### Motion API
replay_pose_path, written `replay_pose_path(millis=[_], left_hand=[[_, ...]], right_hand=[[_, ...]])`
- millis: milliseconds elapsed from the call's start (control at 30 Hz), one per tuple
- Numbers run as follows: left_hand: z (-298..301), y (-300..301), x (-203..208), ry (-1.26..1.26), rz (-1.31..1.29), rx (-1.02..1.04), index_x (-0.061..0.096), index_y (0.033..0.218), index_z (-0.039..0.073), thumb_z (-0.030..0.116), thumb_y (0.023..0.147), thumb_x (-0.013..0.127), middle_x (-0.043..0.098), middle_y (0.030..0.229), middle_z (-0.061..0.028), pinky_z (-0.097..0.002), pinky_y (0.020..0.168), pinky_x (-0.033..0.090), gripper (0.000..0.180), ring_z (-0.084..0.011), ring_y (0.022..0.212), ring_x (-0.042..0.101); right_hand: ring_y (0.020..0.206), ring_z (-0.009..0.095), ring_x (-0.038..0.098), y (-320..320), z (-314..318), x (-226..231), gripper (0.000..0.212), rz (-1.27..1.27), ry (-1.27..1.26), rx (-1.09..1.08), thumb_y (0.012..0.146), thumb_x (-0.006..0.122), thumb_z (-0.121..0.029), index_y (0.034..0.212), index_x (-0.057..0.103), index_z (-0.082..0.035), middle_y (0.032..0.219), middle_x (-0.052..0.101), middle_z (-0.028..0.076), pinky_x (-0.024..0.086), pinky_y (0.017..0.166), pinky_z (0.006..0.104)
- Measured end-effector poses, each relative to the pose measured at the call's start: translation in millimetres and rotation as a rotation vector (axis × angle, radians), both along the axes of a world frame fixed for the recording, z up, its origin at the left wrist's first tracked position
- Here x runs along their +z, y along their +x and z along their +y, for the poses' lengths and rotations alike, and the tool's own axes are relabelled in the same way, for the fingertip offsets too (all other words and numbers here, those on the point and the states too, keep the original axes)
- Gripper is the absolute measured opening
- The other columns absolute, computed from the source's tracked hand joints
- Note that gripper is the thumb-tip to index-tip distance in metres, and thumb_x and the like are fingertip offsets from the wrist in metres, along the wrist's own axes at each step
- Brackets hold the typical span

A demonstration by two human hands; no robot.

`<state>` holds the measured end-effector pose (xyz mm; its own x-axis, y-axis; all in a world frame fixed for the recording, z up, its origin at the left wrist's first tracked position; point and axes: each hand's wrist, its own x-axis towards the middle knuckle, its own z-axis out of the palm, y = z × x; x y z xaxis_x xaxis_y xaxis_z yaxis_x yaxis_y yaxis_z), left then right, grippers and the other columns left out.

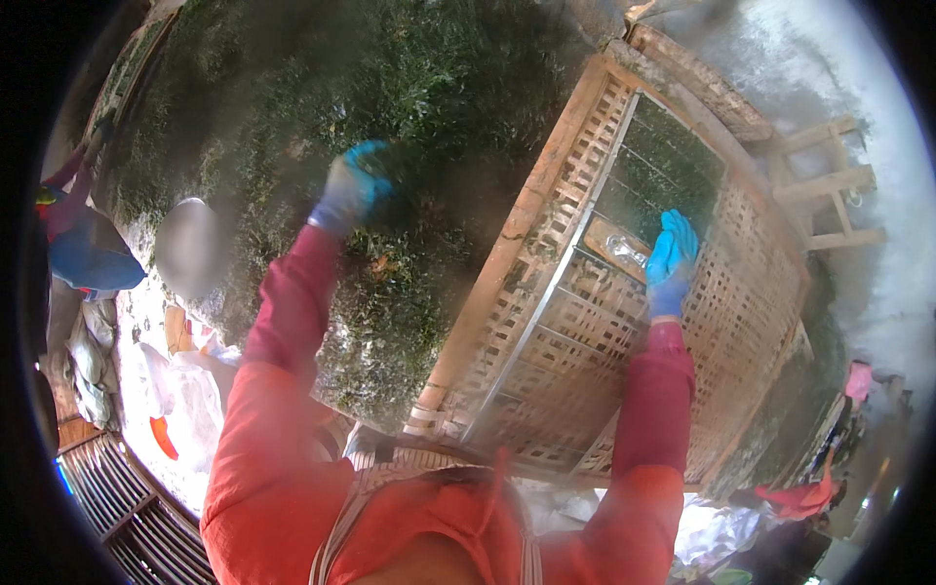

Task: The person processes tea leaves by spreading them onto a bamboo tray and using a tool to press and sort them.

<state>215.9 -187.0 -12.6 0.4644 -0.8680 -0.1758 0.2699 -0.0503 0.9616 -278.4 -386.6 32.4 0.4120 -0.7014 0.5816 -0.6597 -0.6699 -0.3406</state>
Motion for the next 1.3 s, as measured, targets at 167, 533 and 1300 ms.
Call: replay_pose_path(millis=[167,533,1300], left_hand=[[33,11,118,-0.399,-0.193,0.136,0.063,0.133,0.004,-0.009,0.077,0.079,0.075,0.118,-0.0102,-0.0342,0.087,0.062,0.06,-0.0196,0.1,0.073],[7,33,124,-0.426,-0.462,0.008,0.061,0.137,0.006,0.018,0.092,0.068,0.072,0.12,-0.0133,-0.0405,0.09,0.06,0.047,-0.0248,0.108,0.07],[-13,66,109,-0.269,-0.136,0.012,0.066,0.119,0.005,0.012,0.085,0.082,0.073,0.092,-0.0034,-0.0301,0.068,0.057,0.038,-0.0144,0.074,0.068]], right_hand=[[0.133,0.036,0.055,-1,-5,4,0.036,0.19,-0.062,-0.034,0.107,0.049,-0.021,0.133,0.065,-0.001,0.139,0.063,0.018,0.04,0.115,0.0451],[0.142,0.035,0.041,285,146,129,0.099,-0.233,0.195,0.745,0.085,0.086,-0.028,0.157,0.025,0.001,0.16,0.031,0.023,0.033,0.117,0.0477],[0.074,0.014,0.065,454,97,236,0.037,-0.199,0.95,1.143,0.103,0.058,-0.017,0.136,0.06,-0.001,0.106,0.077,0.014,0.051,0.068,0.0265]])
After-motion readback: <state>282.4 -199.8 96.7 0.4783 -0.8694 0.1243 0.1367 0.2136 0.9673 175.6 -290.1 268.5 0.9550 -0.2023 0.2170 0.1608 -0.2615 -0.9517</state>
